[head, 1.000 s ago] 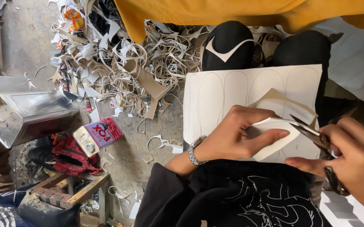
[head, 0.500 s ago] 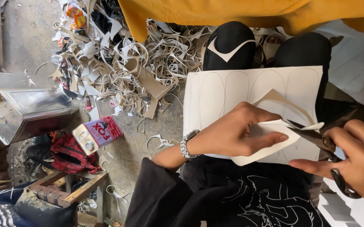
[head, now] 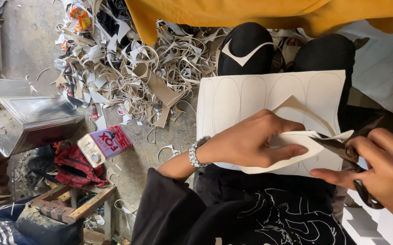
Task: The person uses scissors to cut out pre-drawn insole shapes from a large sheet of white material. They cut along the outlines, remove the excess material, and place the finished insoles on a nearby table.
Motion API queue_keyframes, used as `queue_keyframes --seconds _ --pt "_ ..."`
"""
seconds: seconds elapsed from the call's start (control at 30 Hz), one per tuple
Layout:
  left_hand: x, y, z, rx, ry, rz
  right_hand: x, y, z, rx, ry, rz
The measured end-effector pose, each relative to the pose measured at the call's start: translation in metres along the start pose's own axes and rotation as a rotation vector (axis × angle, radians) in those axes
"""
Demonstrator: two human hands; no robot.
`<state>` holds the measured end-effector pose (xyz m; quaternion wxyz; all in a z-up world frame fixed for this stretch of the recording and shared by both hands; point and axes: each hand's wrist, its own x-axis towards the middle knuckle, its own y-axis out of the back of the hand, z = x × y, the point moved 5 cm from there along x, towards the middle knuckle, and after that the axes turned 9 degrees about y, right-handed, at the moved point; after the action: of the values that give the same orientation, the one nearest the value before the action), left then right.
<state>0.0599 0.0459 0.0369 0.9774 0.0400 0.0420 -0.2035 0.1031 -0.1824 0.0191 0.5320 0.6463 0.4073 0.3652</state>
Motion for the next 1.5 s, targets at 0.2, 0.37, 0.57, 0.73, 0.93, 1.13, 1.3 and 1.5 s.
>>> queue_keyframes --seconds 0.2,0.37,0.57,0.73,0.93,1.13,1.3,1.5 --pt "-0.025 0.025 -0.101 -0.692 -0.008 -0.363 0.005 0.007 -0.004 0.209 -0.219 0.083" --pt "-0.019 -0.040 -0.187 -1.421 -0.132 -0.237 0.002 -0.034 0.000 0.245 -0.209 0.273" --pt "-0.005 -0.065 -0.118 -0.596 -0.105 0.466 0.024 -0.032 -0.016 0.300 -0.211 0.372" --pt "0.014 -0.059 -0.068 -0.534 0.054 0.563 0.031 -0.031 -0.025 0.374 -0.185 0.393" --pt "0.007 -0.052 -0.061 -0.216 0.109 0.540 0.020 -0.034 -0.021 0.317 -0.204 0.389" --pt "0.000 -0.034 -0.038 0.207 -0.077 0.690 0.012 -0.031 -0.016 0.276 -0.181 0.325" --pt "-0.020 -0.073 -0.092 1.115 -0.334 0.648 0.009 -0.028 -0.012 0.226 -0.184 0.275" --pt "-0.023 -0.059 -0.096 1.025 -0.340 0.656 0.012 -0.014 -0.015 0.197 -0.130 0.283"
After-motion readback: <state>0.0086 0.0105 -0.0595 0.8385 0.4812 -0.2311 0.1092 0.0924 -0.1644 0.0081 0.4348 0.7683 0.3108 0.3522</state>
